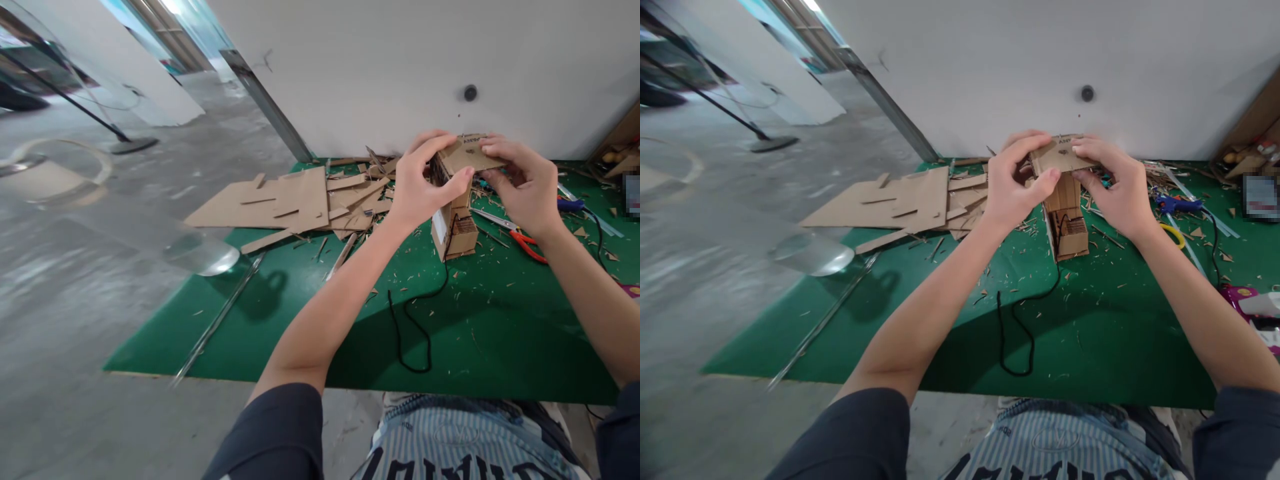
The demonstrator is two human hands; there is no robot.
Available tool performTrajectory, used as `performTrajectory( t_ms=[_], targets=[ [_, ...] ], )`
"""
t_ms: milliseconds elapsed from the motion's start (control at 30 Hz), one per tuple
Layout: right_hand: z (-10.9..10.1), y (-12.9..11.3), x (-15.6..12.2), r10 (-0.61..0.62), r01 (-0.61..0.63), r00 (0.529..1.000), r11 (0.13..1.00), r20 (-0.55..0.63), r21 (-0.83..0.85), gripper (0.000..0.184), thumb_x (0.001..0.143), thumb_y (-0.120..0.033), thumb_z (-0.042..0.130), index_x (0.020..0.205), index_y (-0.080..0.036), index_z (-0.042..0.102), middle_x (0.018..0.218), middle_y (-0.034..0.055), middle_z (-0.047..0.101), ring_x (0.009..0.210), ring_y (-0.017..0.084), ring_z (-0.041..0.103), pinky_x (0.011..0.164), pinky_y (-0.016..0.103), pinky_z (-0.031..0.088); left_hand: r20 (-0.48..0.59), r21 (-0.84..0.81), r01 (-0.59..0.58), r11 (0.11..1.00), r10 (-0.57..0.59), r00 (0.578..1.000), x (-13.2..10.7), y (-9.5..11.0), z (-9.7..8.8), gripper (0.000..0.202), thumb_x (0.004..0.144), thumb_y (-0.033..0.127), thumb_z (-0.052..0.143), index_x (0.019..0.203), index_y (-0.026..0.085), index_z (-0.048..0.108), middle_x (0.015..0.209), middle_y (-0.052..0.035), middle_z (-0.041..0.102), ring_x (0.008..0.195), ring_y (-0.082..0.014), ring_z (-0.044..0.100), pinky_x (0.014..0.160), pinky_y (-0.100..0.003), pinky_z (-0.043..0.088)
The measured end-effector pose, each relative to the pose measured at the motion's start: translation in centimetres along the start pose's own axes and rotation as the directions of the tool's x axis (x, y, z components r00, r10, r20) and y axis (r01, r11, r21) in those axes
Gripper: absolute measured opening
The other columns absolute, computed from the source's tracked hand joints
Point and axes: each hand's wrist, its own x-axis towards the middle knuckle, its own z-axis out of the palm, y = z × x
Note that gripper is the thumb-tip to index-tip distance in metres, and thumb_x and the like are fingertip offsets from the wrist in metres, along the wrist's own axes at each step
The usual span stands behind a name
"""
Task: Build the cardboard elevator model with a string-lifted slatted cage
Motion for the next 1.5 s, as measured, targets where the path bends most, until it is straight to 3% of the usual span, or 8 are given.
performTrajectory(
  t_ms=[100, 300, 567, 767, 900, 1200, 1367, 1500],
  targets=[
    [0.1, -0.1, -0.1, -0.002, 0.002, 1.0, 0.999, -0.012, 0.049, 0.02, 0.094, -0.035, 0.067, 0.113, -0.029, 0.071, 0.123, 0.0005, 0.074, 0.13, 0.024, 0.063, 0.114, 0.05, 0.053, -0.017, -0.018, 0.02, 1.0, -0.02, 1.0, 0.0, 0.2, 0.1, 0.056, 0.085, 0.071, 0.065, 0.121, 0.028, 0.066, 0.134, -0.0099, 0.065, 0.125, -0.03, 0.064, 0.105, -0.049, 0.058],
    [-0.1, -0.1, 0.3, -0.067, 0.067, 0.998, 0.996, 0.005, -0.062, 0.015, 0.097, -0.036, 0.063, 0.109, -0.033, 0.071, 0.115, -0.0008, 0.076, 0.123, 0.024, 0.068, 0.112, 0.051, 0.054, -0.021, -0.02, 0.01, 1.0, -0.01, 1.0, 0.0, 0.0, 0.3, 0.055, 0.086, 0.071, 0.065, 0.121, 0.028, 0.065, 0.134, -0.0093, 0.065, 0.124, -0.0285, 0.064, 0.104, -0.047, 0.058],
    [-1.2, -0.3, 0.6, -0.098, 0.114, 0.988, 0.984, 0.123, -0.135, 0.019, 0.102, -0.037, 0.053, 0.109, -0.035, 0.071, 0.121, -0.0019, 0.074, 0.123, 0.021, 0.068, 0.11, 0.045, 0.056, 0.005, -0.01, -0.016, 1.0, 0.016, 1.0, 0.1, -0.1, 0.1, 0.056, 0.087, 0.071, 0.063, 0.124, 0.029, 0.064, 0.135, -0.0098, 0.064, 0.129, -0.031, 0.062, 0.106, -0.049, 0.056],
    [-1.7, -0.9, 0.7, -0.136, 0.16, 0.984, 0.96, 0.116, -0.231, 0.024, 0.103, -0.032, 0.051, 0.12, -0.035, 0.068, 0.12, -0.0007, 0.075, 0.118, 0.02, 0.07, 0.102, 0.04, 0.06, 0.013, -0.051, 0.02, 0.999, -0.019, 1.0, 0.7, -0.6, -0.1, 0.061, 0.083, 0.078, 0.063, 0.118, 0.027, 0.068, 0.128, -0.0091, 0.068, 0.124, -0.0318, 0.064, 0.105, -0.051, 0.056],
    [-1.5, -1.7, 0.9, -0.197, 0.224, 0.973, 0.934, 0.12, -0.277, 0.022, 0.103, -0.029, 0.05, 0.115, -0.034, 0.068, 0.118, -0.0012, 0.075, 0.114, 0.02, 0.071, 0.101, 0.04, 0.06, 0.012, -0.065, 0.029, 0.997, -0.029, 1.0, 0.9, -0.3, -0.3, 0.068, 0.08, 0.084, 0.06, 0.116, 0.026, 0.07, 0.126, -0.0091, 0.069, 0.123, -0.0326, 0.065, 0.107, -0.053, 0.055],
    [-0.6, -1.0, 0.2, -0.094, 0.107, 0.993, 0.967, 0.068, -0.231, 0.022, 0.104, -0.039, 0.047, 0.111, -0.034, 0.068, 0.118, 0.0019, 0.074, 0.121, 0.023, 0.069, 0.109, 0.044, 0.056, 0.032, -0.033, 0.025, 0.999, -0.024, 0.999, 0.6, -0.1, -0.2, 0.059, 0.086, 0.075, 0.062, 0.121, 0.028, 0.066, 0.128, -0.0087, 0.068, 0.123, -0.0304, 0.065, 0.102, -0.047, 0.058],
    [-0.8, -0.7, -0.2, -0.069, 0.094, 0.993, 0.959, 0.1, -0.266, 0.027, 0.1, -0.041, 0.053, 0.124, -0.034, 0.064, 0.129, 0.0045, 0.071, 0.127, 0.026, 0.065, 0.111, 0.051, 0.054, -0.003, -0.036, 0.022, 0.999, -0.022, 1.0, 0.1, 0.2, 0.1, 0.054, 0.089, 0.069, 0.063, 0.128, 0.032, 0.06, 0.127, -0.0073, 0.066, 0.123, -0.029, 0.065, 0.1, -0.046, 0.059],
    [-0.8, -1.0, -0.1, -0.071, 0.097, 0.99, 0.967, 0.118, -0.234, 0.038, 0.095, -0.037, 0.06, 0.133, -0.036, 0.058, 0.137, 0.0054, 0.066, 0.131, 0.028, 0.061, 0.113, 0.053, 0.052, -0.062, 0.015, 0.02, 1.0, -0.019, 0.998, -0.4, 0.7, 0.3, 0.06, 0.087, 0.069, 0.066, 0.133, 0.032, 0.053, 0.13, -0.0093, 0.062, 0.13, -0.0308, 0.059, 0.106, -0.049, 0.055]
  ],
)
